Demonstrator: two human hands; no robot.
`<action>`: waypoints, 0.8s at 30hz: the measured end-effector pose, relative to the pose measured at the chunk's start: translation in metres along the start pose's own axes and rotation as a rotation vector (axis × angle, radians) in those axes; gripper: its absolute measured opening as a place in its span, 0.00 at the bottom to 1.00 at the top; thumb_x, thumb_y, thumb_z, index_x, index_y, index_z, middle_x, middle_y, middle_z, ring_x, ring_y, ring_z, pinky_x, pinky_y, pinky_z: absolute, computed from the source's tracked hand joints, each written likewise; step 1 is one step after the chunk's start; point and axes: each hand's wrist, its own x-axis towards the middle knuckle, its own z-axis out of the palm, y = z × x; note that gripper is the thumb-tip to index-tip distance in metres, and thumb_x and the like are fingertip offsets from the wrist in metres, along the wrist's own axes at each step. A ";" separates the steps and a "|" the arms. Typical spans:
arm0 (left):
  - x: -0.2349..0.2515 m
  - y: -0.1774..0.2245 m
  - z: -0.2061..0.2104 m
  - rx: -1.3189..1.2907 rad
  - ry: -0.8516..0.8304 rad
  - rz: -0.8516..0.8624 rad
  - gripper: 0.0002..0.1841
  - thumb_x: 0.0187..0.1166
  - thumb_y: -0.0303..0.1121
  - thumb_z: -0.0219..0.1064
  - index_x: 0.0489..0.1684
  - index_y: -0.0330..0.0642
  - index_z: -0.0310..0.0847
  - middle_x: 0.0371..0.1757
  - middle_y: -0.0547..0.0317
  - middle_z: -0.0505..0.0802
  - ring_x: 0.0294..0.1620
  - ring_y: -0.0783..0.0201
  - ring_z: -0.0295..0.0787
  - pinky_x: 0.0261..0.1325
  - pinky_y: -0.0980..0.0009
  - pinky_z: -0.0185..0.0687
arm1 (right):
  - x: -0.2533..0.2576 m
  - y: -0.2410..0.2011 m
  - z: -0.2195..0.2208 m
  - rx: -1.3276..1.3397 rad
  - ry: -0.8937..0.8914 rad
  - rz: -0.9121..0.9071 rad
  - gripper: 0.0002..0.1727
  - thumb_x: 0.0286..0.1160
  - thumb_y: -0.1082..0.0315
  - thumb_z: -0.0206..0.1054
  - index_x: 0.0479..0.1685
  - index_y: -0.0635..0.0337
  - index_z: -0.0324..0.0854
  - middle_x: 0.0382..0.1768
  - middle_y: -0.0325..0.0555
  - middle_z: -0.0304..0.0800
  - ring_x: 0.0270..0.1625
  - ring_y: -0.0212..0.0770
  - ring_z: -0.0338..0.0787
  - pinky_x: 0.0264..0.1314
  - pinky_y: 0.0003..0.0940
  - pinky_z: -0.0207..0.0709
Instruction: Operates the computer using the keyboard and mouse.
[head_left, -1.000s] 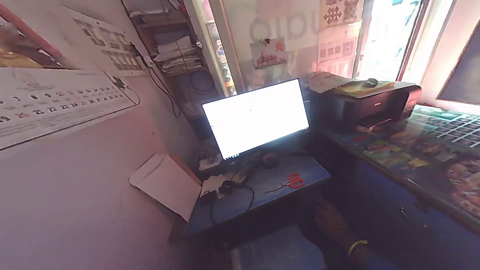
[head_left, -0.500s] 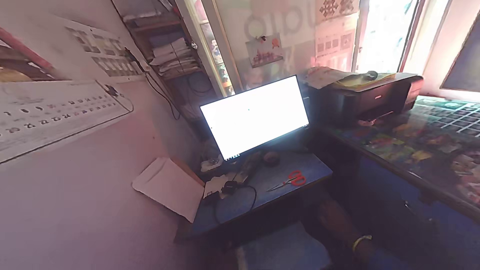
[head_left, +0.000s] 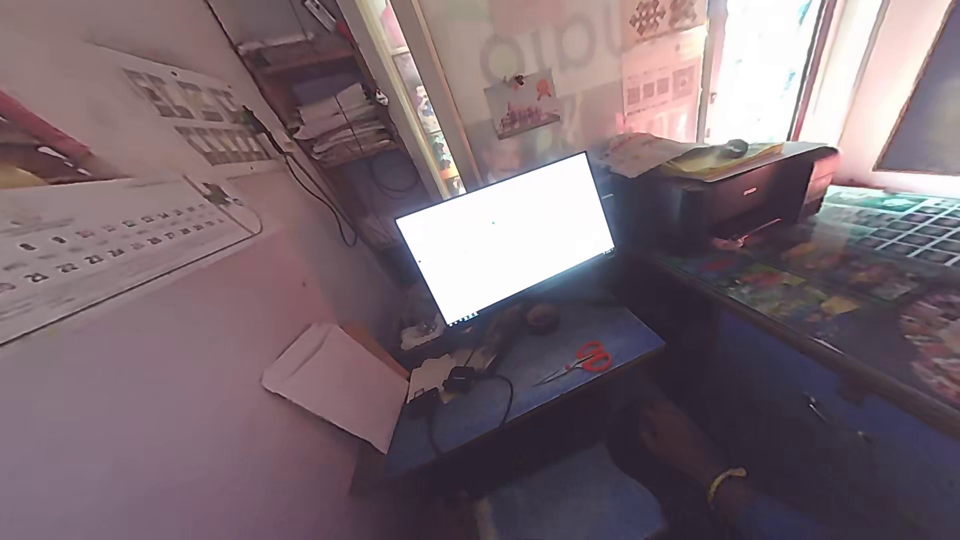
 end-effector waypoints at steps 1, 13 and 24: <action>-0.001 0.000 0.000 0.011 0.004 0.008 0.35 0.89 0.54 0.51 0.82 0.32 0.70 0.78 0.37 0.81 0.80 0.44 0.78 0.83 0.47 0.69 | 0.000 0.001 0.001 -0.004 0.004 -0.002 0.26 0.81 0.50 0.60 0.76 0.48 0.81 0.79 0.53 0.77 0.82 0.57 0.76 0.81 0.54 0.73; 0.005 -0.022 0.021 -0.063 0.121 0.110 0.33 0.87 0.52 0.55 0.79 0.30 0.71 0.76 0.35 0.82 0.79 0.42 0.78 0.81 0.45 0.71 | 0.001 -0.001 0.003 0.026 -0.058 0.020 0.27 0.84 0.49 0.57 0.77 0.48 0.80 0.82 0.53 0.75 0.85 0.57 0.72 0.85 0.55 0.67; -0.007 0.006 -0.005 0.097 0.192 0.252 0.23 0.79 0.44 0.63 0.63 0.36 0.86 0.61 0.41 0.92 0.68 0.45 0.86 0.70 0.41 0.80 | -0.001 0.000 -0.003 0.092 -0.046 0.025 0.24 0.84 0.52 0.58 0.69 0.56 0.84 0.79 0.61 0.76 0.84 0.63 0.72 0.82 0.60 0.69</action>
